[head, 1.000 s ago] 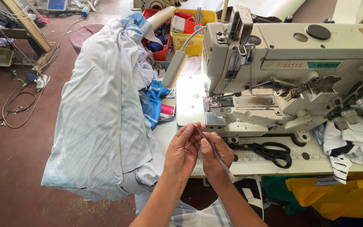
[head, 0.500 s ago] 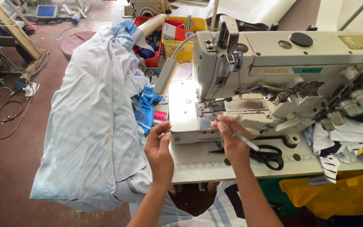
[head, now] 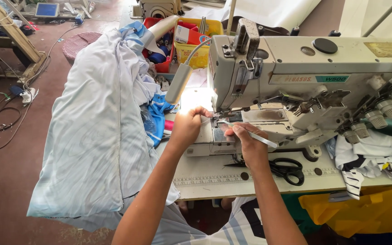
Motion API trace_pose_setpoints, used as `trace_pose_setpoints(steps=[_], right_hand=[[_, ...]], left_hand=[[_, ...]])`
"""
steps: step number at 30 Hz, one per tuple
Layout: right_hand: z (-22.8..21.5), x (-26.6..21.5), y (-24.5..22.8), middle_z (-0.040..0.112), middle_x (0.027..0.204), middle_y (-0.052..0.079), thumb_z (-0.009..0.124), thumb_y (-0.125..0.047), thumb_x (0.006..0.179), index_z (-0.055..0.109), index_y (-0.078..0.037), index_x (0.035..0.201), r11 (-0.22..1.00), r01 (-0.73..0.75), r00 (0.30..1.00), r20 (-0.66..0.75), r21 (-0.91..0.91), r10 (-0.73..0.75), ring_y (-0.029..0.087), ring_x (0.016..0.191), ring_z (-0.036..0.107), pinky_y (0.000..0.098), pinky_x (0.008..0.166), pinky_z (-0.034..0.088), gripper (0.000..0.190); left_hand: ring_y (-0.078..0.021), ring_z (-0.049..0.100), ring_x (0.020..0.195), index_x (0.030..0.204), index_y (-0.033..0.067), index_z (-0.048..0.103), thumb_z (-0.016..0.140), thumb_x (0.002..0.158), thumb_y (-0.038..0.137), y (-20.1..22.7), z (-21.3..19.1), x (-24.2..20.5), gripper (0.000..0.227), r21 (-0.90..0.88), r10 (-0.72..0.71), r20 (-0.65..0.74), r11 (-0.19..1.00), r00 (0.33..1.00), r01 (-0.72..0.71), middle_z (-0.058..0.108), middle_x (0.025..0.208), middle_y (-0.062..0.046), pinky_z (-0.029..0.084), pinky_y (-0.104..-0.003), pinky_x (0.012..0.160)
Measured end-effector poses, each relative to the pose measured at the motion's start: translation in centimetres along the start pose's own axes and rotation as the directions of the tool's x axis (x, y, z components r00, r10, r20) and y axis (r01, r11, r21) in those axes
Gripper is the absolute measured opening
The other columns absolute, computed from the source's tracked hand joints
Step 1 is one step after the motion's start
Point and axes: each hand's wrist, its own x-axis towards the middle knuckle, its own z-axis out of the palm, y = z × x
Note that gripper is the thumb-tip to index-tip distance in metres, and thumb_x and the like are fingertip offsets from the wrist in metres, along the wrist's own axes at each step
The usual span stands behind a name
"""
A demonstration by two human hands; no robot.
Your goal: Threading an industrial sewing machine and trimming thread using scissors
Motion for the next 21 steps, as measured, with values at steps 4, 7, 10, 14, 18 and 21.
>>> trace_pose_setpoints(steps=[4, 7, 10, 14, 18, 21], right_hand=[[0.0, 0.2, 0.0, 0.076, 0.074, 0.015, 0.07, -0.015, 0.092, 0.08, -0.004, 0.083, 0.999, 0.022, 1.0, 0.02, 0.036, -0.023, 0.019, 0.072, 0.073, 0.0338, 0.081, 0.056, 0.017], [0.0, 0.2, 0.0, 0.076, 0.074, 0.015, 0.07, -0.014, 0.091, 0.079, -0.003, 0.082, 0.998, 0.024, 0.999, 0.019, 0.057, -0.025, 0.02, 0.071, 0.074, 0.0344, 0.079, 0.058, 0.017], [-0.2, 0.4, 0.6, 0.076, 0.074, 0.016, 0.069, -0.013, 0.092, 0.079, -0.002, 0.082, 0.997, 0.017, 1.0, 0.023, 0.081, -0.019, 0.021, 0.07, 0.074, 0.0352, 0.078, 0.058, 0.018], [-0.3, 0.4, 0.8, 0.074, 0.074, 0.016, 0.068, -0.012, 0.092, 0.078, 0.0, 0.081, 0.994, 0.008, 1.0, 0.021, 0.112, -0.011, 0.021, 0.07, 0.074, 0.0351, 0.074, 0.06, 0.018], [-0.2, 0.5, 0.5, 0.075, 0.075, 0.015, 0.068, -0.012, 0.092, 0.078, -0.002, 0.08, 0.996, 0.014, 1.0, 0.023, 0.087, -0.016, 0.018, 0.071, 0.072, 0.033, 0.074, 0.059, 0.018], [-0.3, 0.6, 0.7, 0.075, 0.074, 0.017, 0.069, -0.012, 0.092, 0.077, 0.0, 0.08, 0.996, 0.022, 0.999, 0.033, 0.084, -0.025, 0.021, 0.07, 0.074, 0.035, 0.073, 0.061, 0.018]], left_hand=[[-0.021, 0.072, 0.089, 0.083, 0.0237, 0.079, 0.042, 0.089, 0.001, -1.6, 1.0, 0.6, 0.044, -0.083, -0.002, -0.067, 0.997, 0.998, -0.004, 0.075, 0.078, -0.001, 0.055, -0.037, 0.094], [-0.0242, 0.072, 0.089, 0.083, 0.0193, 0.079, 0.04, 0.088, -0.002, -1.5, 1.1, 0.5, 0.045, -0.131, -0.027, -0.08, 0.991, 0.996, 0.016, 0.075, 0.078, -0.006, 0.054, -0.039, 0.095], [-0.0226, 0.071, 0.088, 0.083, 0.0184, 0.079, 0.04, 0.087, -0.002, -1.6, 1.2, 0.5, 0.045, -0.139, -0.017, -0.085, 0.99, 0.996, 0.005, 0.074, 0.078, -0.006, 0.055, -0.039, 0.093], [-0.0217, 0.069, 0.087, 0.082, 0.017, 0.079, 0.04, 0.087, -0.003, -1.8, 1.3, 0.6, 0.045, -0.147, -0.001, -0.095, 0.989, 0.995, -0.013, 0.072, 0.076, -0.007, 0.055, -0.039, 0.091], [-0.025, 0.069, 0.086, 0.081, 0.0143, 0.079, 0.039, 0.087, -0.005, -0.8, 1.0, 0.2, 0.044, -0.176, 0.006, -0.103, 0.984, 0.995, -0.024, 0.072, 0.076, -0.01, 0.055, -0.041, 0.091], [-0.0256, 0.07, 0.084, 0.08, 0.0139, 0.078, 0.041, 0.087, -0.005, -0.4, 0.7, -0.1, 0.043, -0.162, 0.009, -0.11, 0.986, 0.994, -0.027, 0.073, 0.075, -0.01, 0.055, -0.041, 0.089]])
